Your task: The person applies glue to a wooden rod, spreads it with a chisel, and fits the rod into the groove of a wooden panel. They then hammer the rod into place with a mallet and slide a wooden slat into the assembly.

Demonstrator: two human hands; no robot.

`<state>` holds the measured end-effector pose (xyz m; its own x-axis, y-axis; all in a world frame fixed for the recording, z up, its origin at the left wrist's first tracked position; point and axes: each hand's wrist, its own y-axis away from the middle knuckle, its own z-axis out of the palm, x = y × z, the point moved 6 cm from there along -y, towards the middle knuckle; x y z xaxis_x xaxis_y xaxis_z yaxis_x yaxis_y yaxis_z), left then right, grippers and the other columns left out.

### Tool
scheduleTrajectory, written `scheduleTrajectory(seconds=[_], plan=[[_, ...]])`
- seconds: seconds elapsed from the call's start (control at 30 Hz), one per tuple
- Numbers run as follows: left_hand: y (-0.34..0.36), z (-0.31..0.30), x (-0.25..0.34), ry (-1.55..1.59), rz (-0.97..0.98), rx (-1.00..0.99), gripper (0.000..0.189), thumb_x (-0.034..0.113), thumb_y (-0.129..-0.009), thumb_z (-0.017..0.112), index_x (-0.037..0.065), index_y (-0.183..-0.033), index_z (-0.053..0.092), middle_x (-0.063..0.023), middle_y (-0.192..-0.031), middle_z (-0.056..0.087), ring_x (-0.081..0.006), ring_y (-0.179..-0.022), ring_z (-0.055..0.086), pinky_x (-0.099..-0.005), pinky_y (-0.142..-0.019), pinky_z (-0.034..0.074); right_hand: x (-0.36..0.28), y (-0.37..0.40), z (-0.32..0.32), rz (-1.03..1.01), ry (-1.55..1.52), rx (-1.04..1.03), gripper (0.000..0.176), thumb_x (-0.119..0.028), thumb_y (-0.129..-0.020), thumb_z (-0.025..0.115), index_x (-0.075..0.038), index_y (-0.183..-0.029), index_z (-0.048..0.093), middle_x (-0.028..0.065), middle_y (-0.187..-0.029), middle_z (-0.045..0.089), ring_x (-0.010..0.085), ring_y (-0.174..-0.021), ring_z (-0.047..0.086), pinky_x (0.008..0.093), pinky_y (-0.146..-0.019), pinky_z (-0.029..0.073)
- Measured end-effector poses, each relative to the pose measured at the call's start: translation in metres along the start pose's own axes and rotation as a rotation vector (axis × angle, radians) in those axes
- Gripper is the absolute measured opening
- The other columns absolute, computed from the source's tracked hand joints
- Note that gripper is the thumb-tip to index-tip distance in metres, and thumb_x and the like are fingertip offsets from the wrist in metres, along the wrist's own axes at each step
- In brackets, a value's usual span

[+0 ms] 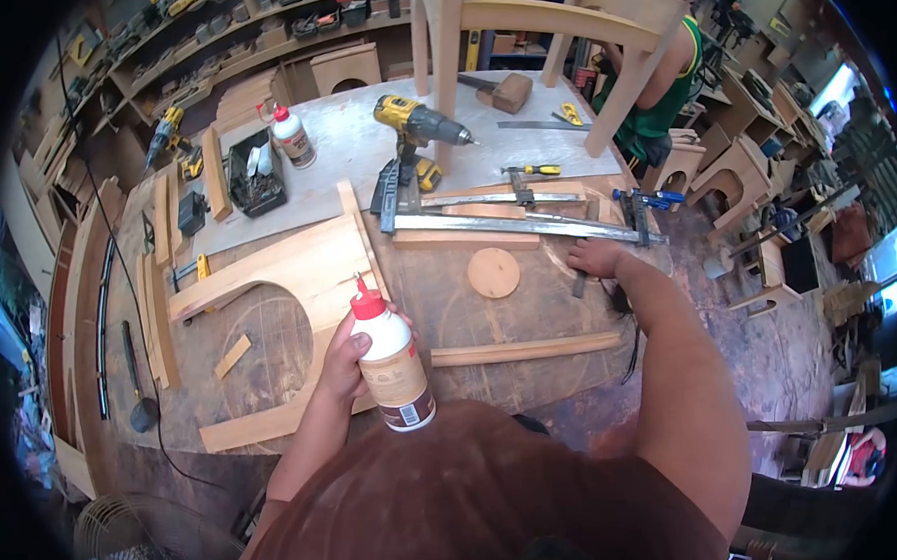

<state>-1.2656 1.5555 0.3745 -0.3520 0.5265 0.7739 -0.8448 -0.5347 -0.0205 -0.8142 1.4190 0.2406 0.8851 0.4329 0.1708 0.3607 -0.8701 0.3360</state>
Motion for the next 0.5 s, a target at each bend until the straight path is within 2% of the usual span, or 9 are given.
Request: scheduleTrajectory(seconds=[0.07,0.23,0.33,0.37,0.5], plan=[[0.001,-0.005,0.000,0.021,0.006,-0.011,0.065,0.042,-0.080,0.072,0.003,-0.125,0.047,-0.0179,-0.111,0.062,-0.0292,-0.102,0.065,-0.0412,-0.088,0.054,0.003,-0.002,0.009,0.019,0.022,-0.087,0.012,-0.019,-0.088,0.052,-0.013,-0.098,0.054,0.0062,-0.102,0.058,0.0267,-0.101,0.058,0.0406,-0.085,0.049],[-0.003,-0.023,-0.011,0.080,-0.020,0.029,0.064,0.041,-0.079,0.073,0.003,-0.124,0.047,-0.0179,-0.111,0.062,-0.0297,-0.102,0.065,-0.0413,-0.088,0.054,0.000,-0.010,-0.020,-0.065,0.005,0.039,0.012,-0.019,-0.088,0.052,-0.015,-0.098,0.056,0.0069,-0.100,0.057,0.0282,-0.095,0.059,0.0419,-0.082,0.049],[-0.006,-0.023,-0.020,0.090,-0.058,0.025,0.065,0.041,-0.079,0.073,0.003,-0.124,0.047,-0.0181,-0.111,0.062,-0.0300,-0.102,0.065,-0.0413,-0.088,0.055,0.004,-0.021,-0.025,-0.094,-0.095,-0.085,0.013,-0.018,-0.089,0.049,-0.014,-0.099,0.057,0.0104,-0.101,0.057,0.0313,-0.092,0.061,0.0430,-0.077,0.051],[-0.010,-0.017,-0.019,0.069,-0.057,0.015,0.063,0.043,-0.078,0.073,0.004,-0.122,0.049,-0.0177,-0.110,0.062,-0.0304,-0.100,0.065,-0.0425,-0.086,0.055,0.008,-0.021,-0.018,-0.025,-0.080,-0.101,0.013,-0.017,-0.089,0.050,-0.013,-0.099,0.057,0.0101,-0.102,0.057,0.0310,-0.093,0.061,0.0425,-0.078,0.051],[-0.011,-0.016,-0.016,0.065,-0.048,-0.011,0.061,0.044,-0.078,0.072,0.004,-0.119,0.051,-0.0178,-0.110,0.062,-0.0315,-0.099,0.065,-0.0448,-0.085,0.056,0.002,-0.009,-0.005,-0.064,0.022,-0.040,0.011,-0.018,-0.087,0.052,-0.013,-0.098,0.056,0.0072,-0.101,0.058,0.0279,-0.095,0.061,0.0409,-0.080,0.050]])
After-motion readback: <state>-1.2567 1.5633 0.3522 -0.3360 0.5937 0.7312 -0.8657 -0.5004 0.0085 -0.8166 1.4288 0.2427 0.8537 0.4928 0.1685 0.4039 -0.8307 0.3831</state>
